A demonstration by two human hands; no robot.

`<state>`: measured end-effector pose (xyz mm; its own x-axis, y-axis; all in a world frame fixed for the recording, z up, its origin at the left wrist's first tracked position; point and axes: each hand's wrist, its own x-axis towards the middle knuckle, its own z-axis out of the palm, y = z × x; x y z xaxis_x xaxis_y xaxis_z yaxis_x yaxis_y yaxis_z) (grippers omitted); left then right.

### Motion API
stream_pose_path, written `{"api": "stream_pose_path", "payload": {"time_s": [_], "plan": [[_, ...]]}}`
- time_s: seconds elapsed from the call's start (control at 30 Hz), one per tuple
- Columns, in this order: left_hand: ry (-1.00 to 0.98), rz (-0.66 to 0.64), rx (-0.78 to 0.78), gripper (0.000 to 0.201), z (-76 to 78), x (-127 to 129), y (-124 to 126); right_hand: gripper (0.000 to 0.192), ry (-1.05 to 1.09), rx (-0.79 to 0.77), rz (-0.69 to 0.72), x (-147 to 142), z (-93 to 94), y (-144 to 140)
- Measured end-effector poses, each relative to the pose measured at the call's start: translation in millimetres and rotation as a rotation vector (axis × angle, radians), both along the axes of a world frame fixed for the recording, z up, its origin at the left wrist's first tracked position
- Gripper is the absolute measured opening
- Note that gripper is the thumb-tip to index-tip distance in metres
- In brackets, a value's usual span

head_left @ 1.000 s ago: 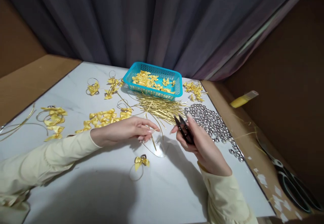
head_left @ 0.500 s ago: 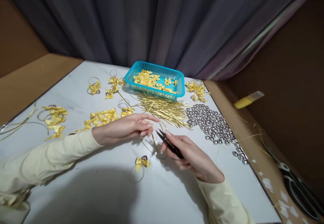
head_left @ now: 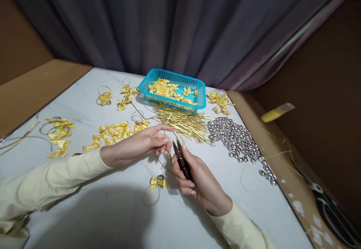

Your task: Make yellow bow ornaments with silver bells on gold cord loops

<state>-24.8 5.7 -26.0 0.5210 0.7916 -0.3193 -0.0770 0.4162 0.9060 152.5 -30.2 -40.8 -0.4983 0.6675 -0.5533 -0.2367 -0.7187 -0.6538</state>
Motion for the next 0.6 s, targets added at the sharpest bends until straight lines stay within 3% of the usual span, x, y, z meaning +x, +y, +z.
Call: {"api": "stream_pose_path", "payload": {"time_s": [0.27,0.6], "plan": [[0.057,-0.071,0.075,0.045,-7.1,1.6,-1.5,0.038,0.048,0.010,0.003,-3.7,-3.4,-3.0],[0.024,-0.075,0.028,0.042,-6.2,8.1,-5.5,0.034,0.114,0.046,-0.051,-8.8,-3.9,-3.4]]}}
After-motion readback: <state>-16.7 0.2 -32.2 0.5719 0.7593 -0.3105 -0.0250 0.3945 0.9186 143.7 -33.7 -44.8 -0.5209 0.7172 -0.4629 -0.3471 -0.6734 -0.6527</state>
